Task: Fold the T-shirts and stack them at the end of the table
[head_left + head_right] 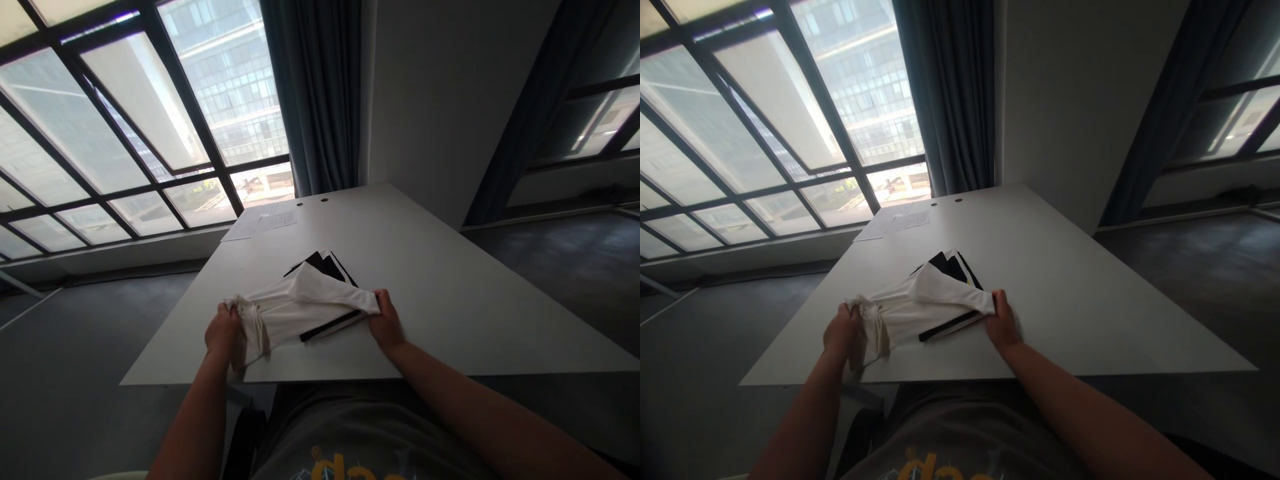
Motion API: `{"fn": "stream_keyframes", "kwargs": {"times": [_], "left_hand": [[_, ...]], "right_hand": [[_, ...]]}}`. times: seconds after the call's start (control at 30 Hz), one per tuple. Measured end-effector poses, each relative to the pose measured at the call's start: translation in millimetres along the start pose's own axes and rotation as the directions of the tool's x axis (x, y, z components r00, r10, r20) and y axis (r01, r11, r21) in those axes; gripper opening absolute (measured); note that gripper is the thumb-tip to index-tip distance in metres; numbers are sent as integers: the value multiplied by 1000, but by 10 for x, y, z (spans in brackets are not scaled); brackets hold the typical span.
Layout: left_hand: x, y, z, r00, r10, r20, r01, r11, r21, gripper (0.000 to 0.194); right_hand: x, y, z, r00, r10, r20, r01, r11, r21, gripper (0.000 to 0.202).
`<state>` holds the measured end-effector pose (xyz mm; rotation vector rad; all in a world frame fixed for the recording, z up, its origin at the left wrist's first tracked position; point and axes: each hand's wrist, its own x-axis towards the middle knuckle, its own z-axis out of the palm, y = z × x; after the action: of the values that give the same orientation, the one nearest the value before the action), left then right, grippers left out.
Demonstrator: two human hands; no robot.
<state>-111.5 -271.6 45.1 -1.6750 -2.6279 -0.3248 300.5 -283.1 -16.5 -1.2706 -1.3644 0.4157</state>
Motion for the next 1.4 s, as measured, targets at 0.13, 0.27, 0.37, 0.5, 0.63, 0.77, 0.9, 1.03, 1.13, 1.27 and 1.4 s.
{"fn": "stream_keyframes", "kwargs": {"times": [0.13,0.27,0.37,0.5,0.63,0.77,0.9,1.03,1.13,1.27,1.4], "left_hand": [[-11,-318,-90,997,-63,-50,69,990,122,35],[-258,-19,66,960,262,-95,-247,958,145,37],[-467,386,220,841,534,86,-539,841,46,32],[-576,673,232,820,540,189,-545,838,-29,25],[-558,593,64,801,548,241,-531,836,-137,18],[-552,402,-114,837,516,181,-480,852,-209,20],[-487,234,-370,908,416,39,-379,860,-341,19],[-379,181,-822,941,200,-273,-325,763,-559,18],[-297,299,-1188,914,84,-398,-360,622,-696,18],[-70,638,-1615,919,115,-377,-390,404,-827,21],[503,952,-2232,849,86,-522,-479,543,-690,20]], "right_hand": [[68,74,-55,990,133,-36,-132,991,31,22],[-5,-46,-52,993,-98,68,99,995,-21,18],[-122,-196,-27,858,-431,279,469,879,-85,18],[-210,-268,-1,753,-510,415,624,754,-204,34],[-176,-221,-21,799,-463,384,562,802,-203,12],[-143,-219,-48,845,-441,303,495,859,-129,12],[-150,-194,-94,934,-318,166,326,945,-24,17],[-99,-80,-126,999,-34,30,33,999,31,26],[-38,-31,-113,995,101,-3,-100,994,35,31],[-31,-72,-93,987,110,117,-121,989,88,35],[-61,-93,-96,974,131,185,-156,979,128,34]]}}
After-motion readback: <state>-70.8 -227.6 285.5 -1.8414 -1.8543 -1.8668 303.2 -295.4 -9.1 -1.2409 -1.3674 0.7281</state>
